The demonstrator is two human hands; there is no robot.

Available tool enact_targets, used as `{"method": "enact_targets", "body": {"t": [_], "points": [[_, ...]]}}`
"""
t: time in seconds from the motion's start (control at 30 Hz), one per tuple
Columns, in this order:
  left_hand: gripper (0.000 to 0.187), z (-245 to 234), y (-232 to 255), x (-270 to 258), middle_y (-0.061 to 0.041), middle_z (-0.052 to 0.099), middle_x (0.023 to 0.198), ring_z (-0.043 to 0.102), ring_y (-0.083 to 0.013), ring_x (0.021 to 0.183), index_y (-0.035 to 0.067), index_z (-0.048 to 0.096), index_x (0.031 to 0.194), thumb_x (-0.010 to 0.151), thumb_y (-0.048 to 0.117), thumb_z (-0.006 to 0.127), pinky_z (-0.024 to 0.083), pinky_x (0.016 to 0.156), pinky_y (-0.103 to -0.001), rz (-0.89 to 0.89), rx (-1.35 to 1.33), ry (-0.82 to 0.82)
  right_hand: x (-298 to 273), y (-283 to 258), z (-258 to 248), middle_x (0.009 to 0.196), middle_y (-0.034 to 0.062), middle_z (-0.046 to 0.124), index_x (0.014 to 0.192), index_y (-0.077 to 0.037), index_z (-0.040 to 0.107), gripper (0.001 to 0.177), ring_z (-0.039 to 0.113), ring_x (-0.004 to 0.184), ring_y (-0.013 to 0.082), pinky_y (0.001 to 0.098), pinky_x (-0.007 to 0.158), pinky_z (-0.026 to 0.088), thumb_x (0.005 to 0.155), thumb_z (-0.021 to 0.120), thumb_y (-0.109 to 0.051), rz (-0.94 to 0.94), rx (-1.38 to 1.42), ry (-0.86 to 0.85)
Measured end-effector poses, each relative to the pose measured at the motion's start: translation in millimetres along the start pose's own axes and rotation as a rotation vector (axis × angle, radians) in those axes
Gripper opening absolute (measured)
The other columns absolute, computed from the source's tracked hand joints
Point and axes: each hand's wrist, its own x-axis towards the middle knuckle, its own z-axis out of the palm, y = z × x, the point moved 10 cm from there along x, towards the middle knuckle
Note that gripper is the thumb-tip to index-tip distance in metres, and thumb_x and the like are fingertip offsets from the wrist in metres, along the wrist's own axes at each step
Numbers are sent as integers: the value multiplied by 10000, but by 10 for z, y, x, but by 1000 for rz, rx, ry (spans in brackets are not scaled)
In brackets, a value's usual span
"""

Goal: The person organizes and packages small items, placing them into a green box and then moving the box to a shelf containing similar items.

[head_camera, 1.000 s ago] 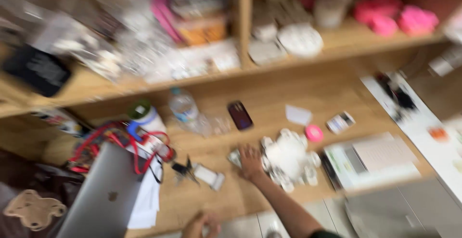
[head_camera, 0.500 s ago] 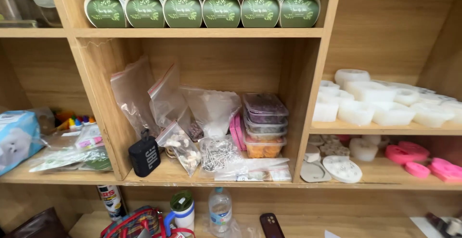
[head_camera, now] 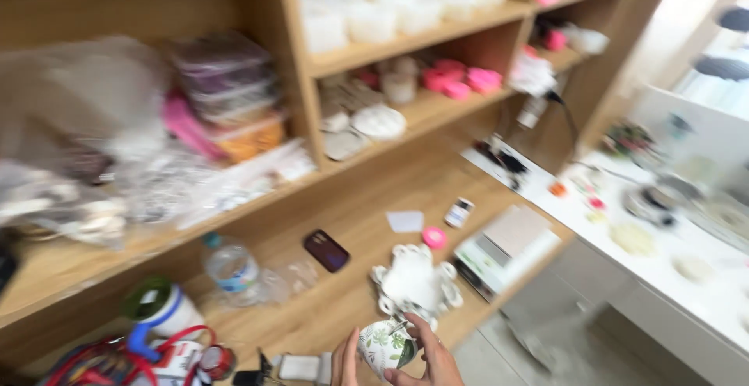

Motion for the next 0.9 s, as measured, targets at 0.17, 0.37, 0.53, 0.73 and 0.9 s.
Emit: {"method": "enact_targets", "body": {"t": [0.17,0.37,0.53,0.73,0.9], "points": [[992,718,796,887,-202,444,1453,572,-362,1301,35,234,1586,799,254,797,513,1022,-450,-167,149,-388,-482,87,-743,1123,91,731,1455,-185,509,1021,700,1069,221,360,915,531,568,985,-355,171,-144,143],[1022,1852,803,1015,-180,517,1332,629,-334,1228,55,365,1463,653,281,948,554,976,-416,-217,-70,-419,-693,779,-1853,1092,64,749,1363,-127,624,777,651,891,170,371,804,528,673,921,-328,146,-6,323],[943,2490,1174,1437,-108,645,1240,717,-250,1116,102,454,1404,630,290,959,586,924,-380,-328,-60,-416,-704,1012,-2747,1061,60,771,1434,-131,587,773,722,807,153,355,785,551,726,875,-250,226,45,308],[914,3218,1277,1742,-104,731,1154,725,-194,1038,101,460,1372,625,295,950,565,893,-359,-637,-247,-476,-893,843,-3833,1024,108,787,1378,-76,592,598,735,853,162,355,793,584,814,784,-128,187,22,481],[837,3639,950,2219,-105,745,1133,694,-185,1031,65,481,1339,675,276,944,538,887,-357,-573,-207,-369,-890,-830,-4729,1075,150,774,1460,-45,502,630,755,877,190,349,858,592,880,739,-97,-151,200,533]]}}
